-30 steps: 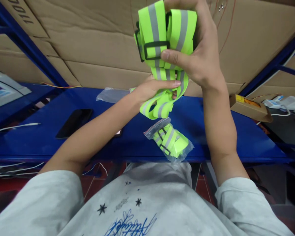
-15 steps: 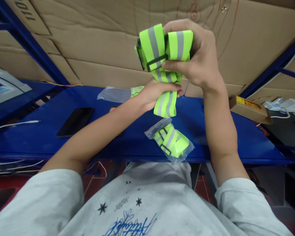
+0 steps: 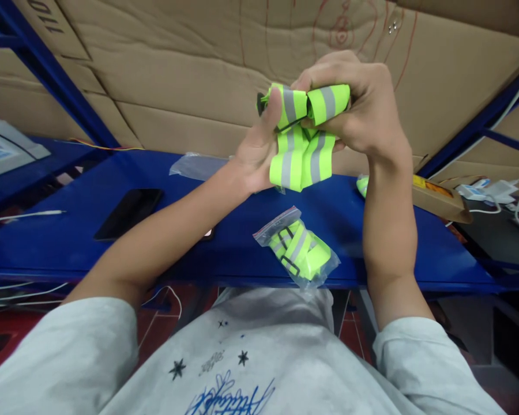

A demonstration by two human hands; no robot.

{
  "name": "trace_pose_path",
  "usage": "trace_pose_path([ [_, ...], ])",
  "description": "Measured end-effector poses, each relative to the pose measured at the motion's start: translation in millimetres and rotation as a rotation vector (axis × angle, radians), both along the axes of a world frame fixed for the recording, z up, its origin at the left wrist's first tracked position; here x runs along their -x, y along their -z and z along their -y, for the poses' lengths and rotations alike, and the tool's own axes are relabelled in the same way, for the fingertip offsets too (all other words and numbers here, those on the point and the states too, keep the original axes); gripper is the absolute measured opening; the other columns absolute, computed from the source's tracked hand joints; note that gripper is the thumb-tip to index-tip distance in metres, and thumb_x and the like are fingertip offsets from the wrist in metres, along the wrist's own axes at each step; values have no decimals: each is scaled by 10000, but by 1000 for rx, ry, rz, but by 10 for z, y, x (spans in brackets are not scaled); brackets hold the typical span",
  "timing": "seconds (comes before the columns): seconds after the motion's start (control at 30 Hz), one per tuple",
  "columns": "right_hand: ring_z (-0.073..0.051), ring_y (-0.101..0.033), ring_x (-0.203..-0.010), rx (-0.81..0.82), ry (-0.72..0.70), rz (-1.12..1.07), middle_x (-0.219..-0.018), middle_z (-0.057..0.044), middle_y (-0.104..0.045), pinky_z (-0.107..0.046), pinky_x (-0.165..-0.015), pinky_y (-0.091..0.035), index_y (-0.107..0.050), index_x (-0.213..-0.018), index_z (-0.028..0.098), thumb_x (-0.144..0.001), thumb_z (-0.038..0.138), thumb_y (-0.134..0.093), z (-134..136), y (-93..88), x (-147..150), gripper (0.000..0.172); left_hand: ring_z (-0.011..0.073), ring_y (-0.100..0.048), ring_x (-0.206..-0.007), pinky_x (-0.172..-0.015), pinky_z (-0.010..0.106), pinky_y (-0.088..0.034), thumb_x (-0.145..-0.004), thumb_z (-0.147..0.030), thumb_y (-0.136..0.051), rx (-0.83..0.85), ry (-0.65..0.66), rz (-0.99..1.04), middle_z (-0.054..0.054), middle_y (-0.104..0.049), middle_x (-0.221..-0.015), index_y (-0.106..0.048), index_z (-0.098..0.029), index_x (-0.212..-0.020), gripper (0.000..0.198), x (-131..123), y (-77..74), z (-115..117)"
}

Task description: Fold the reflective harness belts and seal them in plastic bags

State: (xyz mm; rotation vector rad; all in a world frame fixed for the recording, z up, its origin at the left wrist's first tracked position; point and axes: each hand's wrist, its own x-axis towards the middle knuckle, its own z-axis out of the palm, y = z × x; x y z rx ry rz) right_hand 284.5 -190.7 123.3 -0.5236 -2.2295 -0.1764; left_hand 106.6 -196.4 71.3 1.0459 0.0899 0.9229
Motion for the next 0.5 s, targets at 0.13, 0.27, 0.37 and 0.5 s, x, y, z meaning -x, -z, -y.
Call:
trace_pose_path([
  [0.13,-240,-667,-1145,-48,30,5,-1141,23,-789,-426,-1090,-504,-780,-1091,235,-805,40,-607,-31,14,25,388,303,-717,-1152,-877,373,-644,-1070,-664,-174,-64,-26,8,105,-753,-1017,-717,-164,-1080,737,29,-46,13],
  [0.27,-238,-479,-1495,123,-36,233,-1554,-7,-576,-427,-1282,-366,-595,-1461,259,-899,218,-640,-123,37,-37,565,246,-732,-1123,-948,362,-621,-995,-219,-358,-40,-118,68,52,-743,-952,-674,-160,-977,322,66,-10,-133],
  [0.37,-254,-162,-1657,273,-28,351,-1745,5,-290,-491,-1374,-149,-422,-1620,281,-926,518,-706,-163,33,-108,787,270,-741,-1087,-949,388,-618,-805,-112,-486,-12,-156,44,58,-731,-881,-654,-171,-965,239,83,31,-242],
  [0.5,-230,-303,-1614,303,-137,134,-1675,6,-437,-442,-1359,-241,-539,-1547,285,-1048,583,-535,-147,14,-140,582,249,-764,-1005,-921,375,-626,-676,-1,-480,31,-241,-26,44,-722,-795,-661,-177,-1024,430,80,47,-254],
])
